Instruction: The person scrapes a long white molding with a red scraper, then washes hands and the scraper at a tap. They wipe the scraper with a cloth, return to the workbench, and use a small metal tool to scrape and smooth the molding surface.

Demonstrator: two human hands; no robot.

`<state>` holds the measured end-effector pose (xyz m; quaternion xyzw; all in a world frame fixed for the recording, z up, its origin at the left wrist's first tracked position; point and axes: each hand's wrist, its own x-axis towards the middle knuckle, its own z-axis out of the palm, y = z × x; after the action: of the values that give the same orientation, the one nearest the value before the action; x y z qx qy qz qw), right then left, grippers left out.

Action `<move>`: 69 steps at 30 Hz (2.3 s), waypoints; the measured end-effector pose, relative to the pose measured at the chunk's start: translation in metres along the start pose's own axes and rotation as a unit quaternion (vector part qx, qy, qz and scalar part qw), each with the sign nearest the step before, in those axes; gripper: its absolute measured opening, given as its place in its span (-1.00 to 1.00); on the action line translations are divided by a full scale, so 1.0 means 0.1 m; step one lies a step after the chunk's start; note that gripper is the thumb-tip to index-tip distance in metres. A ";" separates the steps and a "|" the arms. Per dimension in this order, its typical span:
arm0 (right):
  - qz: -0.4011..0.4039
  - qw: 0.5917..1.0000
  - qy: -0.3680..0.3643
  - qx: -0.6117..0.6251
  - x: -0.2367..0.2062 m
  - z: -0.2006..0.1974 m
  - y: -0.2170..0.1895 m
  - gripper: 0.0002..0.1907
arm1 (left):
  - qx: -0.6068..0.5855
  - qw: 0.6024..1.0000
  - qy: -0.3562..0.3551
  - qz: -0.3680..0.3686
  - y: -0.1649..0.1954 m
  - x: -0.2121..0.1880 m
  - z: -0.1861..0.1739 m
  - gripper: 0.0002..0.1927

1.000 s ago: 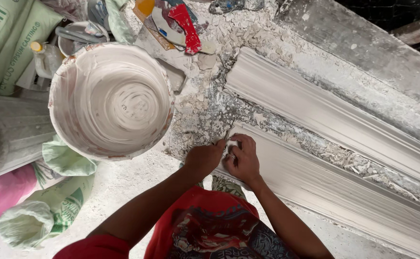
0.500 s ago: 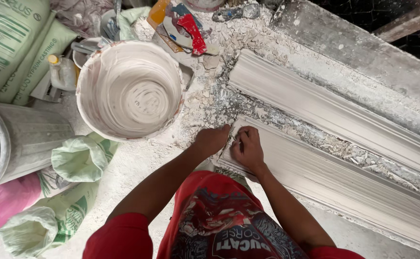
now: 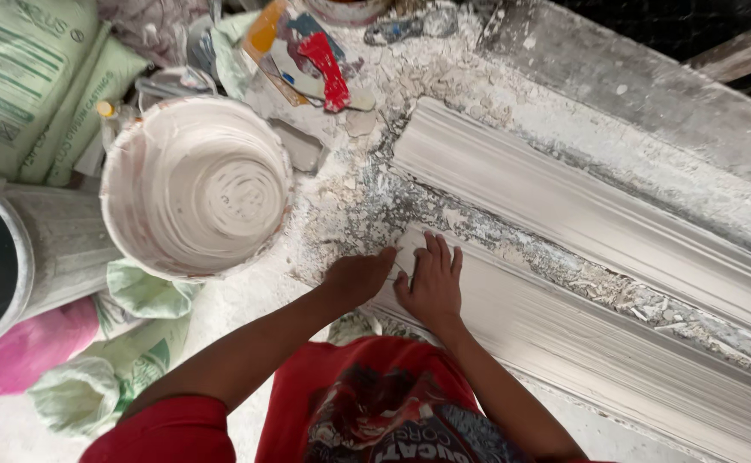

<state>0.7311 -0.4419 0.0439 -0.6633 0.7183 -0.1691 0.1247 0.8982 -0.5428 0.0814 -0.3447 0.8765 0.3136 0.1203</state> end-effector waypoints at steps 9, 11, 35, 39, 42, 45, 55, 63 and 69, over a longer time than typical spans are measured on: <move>0.022 0.999 -0.041 0.013 0.07 -0.04 -0.01 -0.50 | -0.064 0.985 -0.094 -0.130 0.14 0.44 0.24 -0.45; 0.027 0.998 -0.058 0.009 0.08 -0.05 -0.03 -0.52 | -0.071 0.987 -0.079 -0.121 0.04 0.58 0.28 -0.51; 0.016 1.000 -0.006 0.018 0.00 -0.06 0.01 -0.45 | -0.096 0.967 -0.197 -0.130 -0.09 1.08 -0.36 -0.52; 0.018 1.000 0.002 0.024 0.01 -0.07 -0.02 -0.47 | -0.200 0.974 -0.060 -0.088 -0.27 0.50 -0.09 -0.54; 0.015 1.000 0.004 0.018 0.02 -0.06 -0.04 -0.48 | -0.270 0.959 0.028 -0.082 -0.31 -0.01 0.27 -0.54; 0.008 1.000 0.008 0.013 0.01 -0.05 -0.05 -0.49 | -0.293 0.946 0.047 -0.129 -0.22 -0.33 0.60 -0.59; -0.003 1.000 0.000 -0.006 0.02 -0.04 -0.06 -0.49 | -0.206 0.977 0.015 -0.049 -0.27 -0.33 0.58 -0.74; 0.003 1.000 -0.015 -0.014 0.03 0.00 -0.03 -0.48 | -0.286 0.954 0.034 -0.083 -0.16 0.04 0.73 -0.72; 0.000 1.000 -0.003 -0.003 0.03 -0.03 0.01 -0.48 | -0.318 0.945 0.045 -0.061 -0.25 0.30 0.52 -0.56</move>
<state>0.7284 -0.4449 0.0463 -0.6646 0.7181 -0.1645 0.1250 0.8932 -0.5401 0.0164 -0.4321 0.7131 0.5518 -0.0164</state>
